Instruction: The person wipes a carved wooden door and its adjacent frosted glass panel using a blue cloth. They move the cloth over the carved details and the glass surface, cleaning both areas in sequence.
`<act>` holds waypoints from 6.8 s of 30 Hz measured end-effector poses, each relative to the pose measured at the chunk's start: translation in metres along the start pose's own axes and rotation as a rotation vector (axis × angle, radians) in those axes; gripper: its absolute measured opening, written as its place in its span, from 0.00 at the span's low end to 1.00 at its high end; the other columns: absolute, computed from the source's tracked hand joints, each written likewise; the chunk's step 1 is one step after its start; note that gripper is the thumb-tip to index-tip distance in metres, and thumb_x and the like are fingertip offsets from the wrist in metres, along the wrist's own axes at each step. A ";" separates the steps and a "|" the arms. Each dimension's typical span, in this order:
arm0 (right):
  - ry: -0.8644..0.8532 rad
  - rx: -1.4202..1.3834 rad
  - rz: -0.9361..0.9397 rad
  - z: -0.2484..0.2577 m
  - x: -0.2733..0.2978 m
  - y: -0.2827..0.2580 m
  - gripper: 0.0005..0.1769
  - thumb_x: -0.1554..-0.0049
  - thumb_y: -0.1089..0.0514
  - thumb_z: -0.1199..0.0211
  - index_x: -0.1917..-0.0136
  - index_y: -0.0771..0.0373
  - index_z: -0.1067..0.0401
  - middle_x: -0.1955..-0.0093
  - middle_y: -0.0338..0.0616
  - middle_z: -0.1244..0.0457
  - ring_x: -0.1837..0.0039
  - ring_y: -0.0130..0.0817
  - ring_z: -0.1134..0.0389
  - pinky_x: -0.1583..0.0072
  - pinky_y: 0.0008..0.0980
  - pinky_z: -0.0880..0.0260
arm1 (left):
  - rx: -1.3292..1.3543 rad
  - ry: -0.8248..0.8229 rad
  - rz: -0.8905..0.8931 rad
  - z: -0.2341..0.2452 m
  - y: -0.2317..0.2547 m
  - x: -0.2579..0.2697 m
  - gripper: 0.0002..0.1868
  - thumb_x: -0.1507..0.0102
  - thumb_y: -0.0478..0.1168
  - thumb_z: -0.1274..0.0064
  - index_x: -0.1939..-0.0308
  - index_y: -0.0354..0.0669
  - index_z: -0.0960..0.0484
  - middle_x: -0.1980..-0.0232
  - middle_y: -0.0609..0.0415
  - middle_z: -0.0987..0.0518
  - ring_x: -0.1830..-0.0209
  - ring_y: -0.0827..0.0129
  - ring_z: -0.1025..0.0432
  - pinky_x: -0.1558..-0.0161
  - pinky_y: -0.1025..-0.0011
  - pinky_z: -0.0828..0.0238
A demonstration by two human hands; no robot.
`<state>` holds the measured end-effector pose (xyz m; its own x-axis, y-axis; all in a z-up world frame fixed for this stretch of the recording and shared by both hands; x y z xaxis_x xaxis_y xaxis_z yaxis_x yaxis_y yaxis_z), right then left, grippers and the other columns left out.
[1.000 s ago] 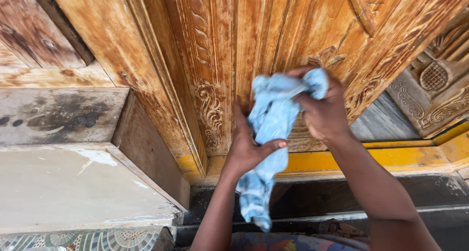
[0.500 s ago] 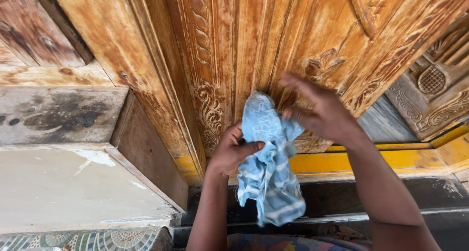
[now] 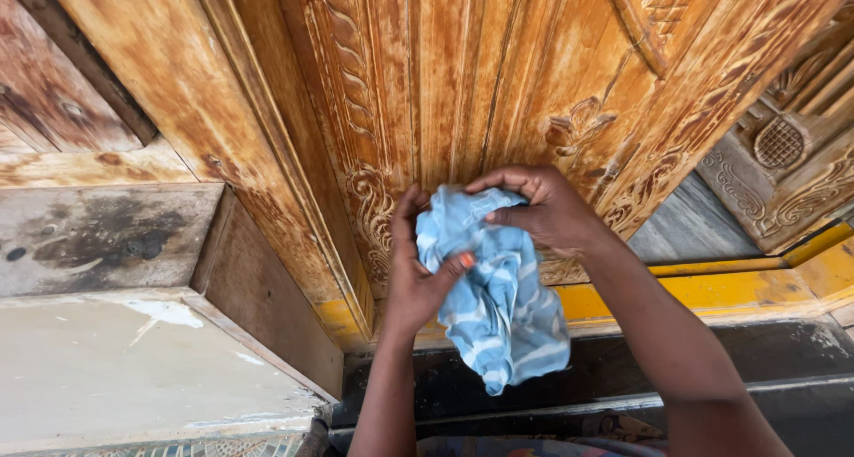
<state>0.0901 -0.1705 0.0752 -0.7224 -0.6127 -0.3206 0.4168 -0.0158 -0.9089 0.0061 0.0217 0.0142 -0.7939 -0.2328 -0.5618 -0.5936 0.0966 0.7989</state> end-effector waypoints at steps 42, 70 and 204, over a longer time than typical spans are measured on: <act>0.925 1.652 0.553 0.041 -0.138 0.005 0.44 0.28 0.35 0.58 0.12 0.46 0.78 0.12 0.56 0.82 0.11 0.53 0.74 0.20 0.75 0.74 | -0.945 -0.055 -0.378 -0.028 -0.037 0.010 0.44 0.39 0.28 0.51 0.20 0.40 0.52 0.24 0.33 0.46 0.22 0.40 0.50 0.26 0.41 0.54; 1.317 1.720 0.859 0.138 -0.194 -0.095 0.36 0.31 0.60 0.53 0.14 0.55 0.62 0.16 0.64 0.62 0.15 0.60 0.58 0.19 0.68 0.61 | -0.728 0.149 -0.357 -0.022 -0.074 -0.019 0.38 0.40 0.26 0.47 0.26 0.37 0.40 0.31 0.36 0.37 0.27 0.45 0.40 0.30 0.50 0.36; 0.979 1.755 0.955 0.352 -0.303 -0.794 0.20 0.34 0.56 0.32 0.30 0.42 0.24 0.26 0.32 0.38 0.29 0.40 0.41 0.30 0.46 0.40 | -1.863 -0.201 -0.936 -0.296 0.715 -0.627 0.41 0.35 0.33 0.60 0.17 0.52 0.53 0.15 0.55 0.53 0.16 0.62 0.61 0.21 0.52 0.71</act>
<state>0.1721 -0.2503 0.9883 0.1991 -0.4092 -0.8905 0.2323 -0.8631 0.4485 0.1189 -0.0493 1.0010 -0.4806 0.4725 -0.7388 -0.0268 -0.8500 -0.5262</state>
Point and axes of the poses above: each hand's wrist, its own x-axis away from the middle knuckle, its own z-axis out of the back of the hand, y = z × x, the point moved 1 cm from there along -x, towards the middle knuckle
